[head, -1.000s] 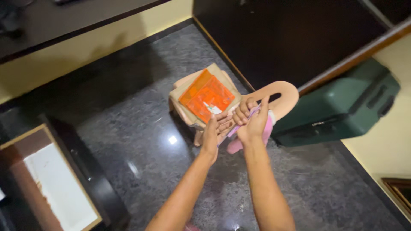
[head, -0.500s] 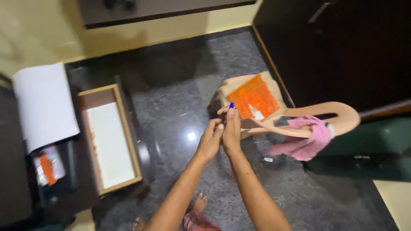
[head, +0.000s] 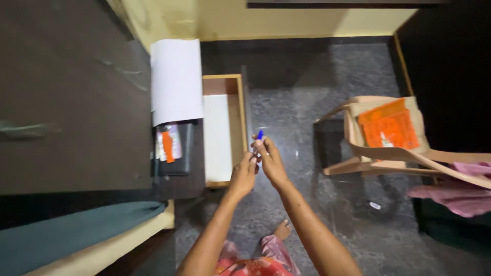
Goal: The person organizes a desk and a drawer by coiling a power cable, moving a book, wiping a drawer with a cloth, and arranging various items including a wallet, watch, pens, and papers. They place some items in the drawer and others on the desk.
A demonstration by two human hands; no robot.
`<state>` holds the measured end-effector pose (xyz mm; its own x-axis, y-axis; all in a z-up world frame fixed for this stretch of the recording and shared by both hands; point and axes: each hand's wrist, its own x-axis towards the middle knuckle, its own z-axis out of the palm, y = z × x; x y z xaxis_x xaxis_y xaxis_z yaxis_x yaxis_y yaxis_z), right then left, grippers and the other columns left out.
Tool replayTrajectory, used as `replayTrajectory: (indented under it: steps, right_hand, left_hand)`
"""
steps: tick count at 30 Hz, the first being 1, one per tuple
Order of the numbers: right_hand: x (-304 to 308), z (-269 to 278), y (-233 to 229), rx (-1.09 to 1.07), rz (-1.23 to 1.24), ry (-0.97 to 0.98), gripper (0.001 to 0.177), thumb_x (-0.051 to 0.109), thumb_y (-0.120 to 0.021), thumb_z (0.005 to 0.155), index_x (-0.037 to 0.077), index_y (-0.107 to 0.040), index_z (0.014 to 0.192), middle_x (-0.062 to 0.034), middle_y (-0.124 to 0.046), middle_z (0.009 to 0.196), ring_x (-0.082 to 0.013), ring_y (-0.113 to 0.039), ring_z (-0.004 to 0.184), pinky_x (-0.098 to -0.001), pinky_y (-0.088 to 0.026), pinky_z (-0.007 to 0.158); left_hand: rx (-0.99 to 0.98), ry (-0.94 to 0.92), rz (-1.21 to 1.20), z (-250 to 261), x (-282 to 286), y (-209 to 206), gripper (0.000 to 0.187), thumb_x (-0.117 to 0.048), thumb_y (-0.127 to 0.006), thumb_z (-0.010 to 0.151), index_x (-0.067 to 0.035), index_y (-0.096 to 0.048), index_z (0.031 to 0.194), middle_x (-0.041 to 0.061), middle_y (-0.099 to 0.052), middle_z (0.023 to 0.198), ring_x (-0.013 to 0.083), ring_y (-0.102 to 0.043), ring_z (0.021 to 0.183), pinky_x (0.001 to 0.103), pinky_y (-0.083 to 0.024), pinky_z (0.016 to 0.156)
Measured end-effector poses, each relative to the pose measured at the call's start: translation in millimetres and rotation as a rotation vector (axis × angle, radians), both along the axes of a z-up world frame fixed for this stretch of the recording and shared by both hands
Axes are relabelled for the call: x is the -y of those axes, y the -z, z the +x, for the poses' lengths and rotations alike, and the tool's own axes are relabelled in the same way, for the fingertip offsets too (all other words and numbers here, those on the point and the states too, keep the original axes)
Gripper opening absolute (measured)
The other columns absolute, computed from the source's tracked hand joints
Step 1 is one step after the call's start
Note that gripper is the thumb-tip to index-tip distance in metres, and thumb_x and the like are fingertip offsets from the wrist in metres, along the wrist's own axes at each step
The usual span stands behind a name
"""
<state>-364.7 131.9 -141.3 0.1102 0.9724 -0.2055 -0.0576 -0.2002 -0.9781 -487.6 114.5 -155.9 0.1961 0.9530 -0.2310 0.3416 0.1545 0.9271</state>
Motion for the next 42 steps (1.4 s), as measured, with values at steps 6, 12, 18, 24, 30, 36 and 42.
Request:
replayTrajectory:
  steps: [6, 12, 18, 24, 30, 36, 42]
  right_hand:
    - [-2.2, -97.4, 47.8, 0.020, -0.029, -0.152, 0.030, 0.019, -0.066, 0.099, 0.001, -0.065, 0.123, -0.0017, -0.068, 0.085, -0.0095, -0.060, 0.072, -0.0263, -0.048, 0.064]
    - [-6.4, -136.7, 103.8, 0.026, -0.123, -0.147, 0.018, 0.015, -0.073, 0.095, -0.001, -0.073, 0.101, -0.0018, -0.070, 0.078, -0.0087, -0.060, 0.068, -0.0263, -0.049, 0.060]
    - [-20.0, -145.3, 166.8, 0.072, -0.289, -0.208, 0.020, 0.018, -0.076, 0.093, 0.000, -0.076, 0.101, -0.0017, -0.072, 0.083, -0.0099, -0.062, 0.074, -0.0258, -0.050, 0.066]
    - [-37.8, -158.7, 238.6, 0.079, -0.350, -0.278, 0.031, 0.019, -0.069, 0.095, 0.004, -0.071, 0.122, -0.0051, -0.069, 0.089, -0.0094, -0.065, 0.077, -0.0264, -0.058, 0.071]
    - [-38.4, -166.9, 292.6, 0.229, -0.242, -0.241, 0.042, 0.016, -0.070, 0.095, -0.001, -0.064, 0.132, -0.0045, -0.073, 0.106, -0.0114, -0.067, 0.087, -0.0287, -0.056, 0.078]
    - [-40.9, -184.3, 311.1, 0.150, -0.155, -0.195, 0.045, 0.009, -0.069, 0.096, -0.005, -0.059, 0.137, -0.0108, -0.073, 0.111, -0.0148, -0.067, 0.098, -0.0288, -0.054, 0.088]
    - [-44.8, -202.6, 308.6, 0.067, -0.230, -0.075, 0.043, 0.006, -0.067, 0.095, -0.003, -0.057, 0.136, -0.0070, -0.072, 0.105, -0.0116, -0.066, 0.087, -0.0248, -0.054, 0.077]
  left_hand:
    - [-0.076, -0.156, -0.002, -98.2, 2.9, 59.8, 0.015, -0.015, -0.049, 0.101, -0.004, -0.053, 0.111, 0.019, -0.071, 0.087, 0.0424, -0.070, 0.087, 0.054, -0.051, 0.072]
    - [-0.091, -0.198, 0.103, -132.0, 9.5, 115.2, 0.011, -0.005, -0.054, 0.095, -0.003, -0.058, 0.105, 0.018, -0.071, 0.087, 0.0392, -0.071, 0.083, 0.050, -0.054, 0.071]
    - [-0.187, -0.298, 0.023, -150.9, 6.9, 131.6, 0.018, -0.007, -0.060, 0.094, -0.005, -0.062, 0.111, 0.017, -0.072, 0.084, 0.0384, -0.070, 0.081, 0.051, -0.052, 0.070]
    - [-0.138, -0.576, -0.122, -180.2, 3.2, 160.4, 0.026, -0.004, -0.051, 0.093, -0.007, -0.058, 0.118, 0.016, -0.070, 0.088, 0.0357, -0.072, 0.083, 0.047, -0.055, 0.076]
    - [-0.422, -0.643, 0.253, -205.0, -21.7, 183.1, 0.029, 0.002, -0.054, 0.089, 0.001, -0.050, 0.117, 0.025, -0.062, 0.109, 0.0459, -0.063, 0.100, 0.053, -0.051, 0.086]
    - [-0.559, -0.497, 0.127, -206.6, -70.7, 163.9, 0.033, -0.002, -0.060, 0.086, -0.004, -0.050, 0.118, 0.021, -0.053, 0.128, 0.0474, -0.066, 0.100, 0.054, -0.054, 0.080]
    - [-0.657, -0.403, 0.002, -206.5, -116.3, 167.4, 0.048, -0.023, -0.075, 0.088, -0.013, -0.048, 0.127, 0.019, -0.048, 0.138, 0.0465, -0.070, 0.087, 0.054, -0.057, 0.073]
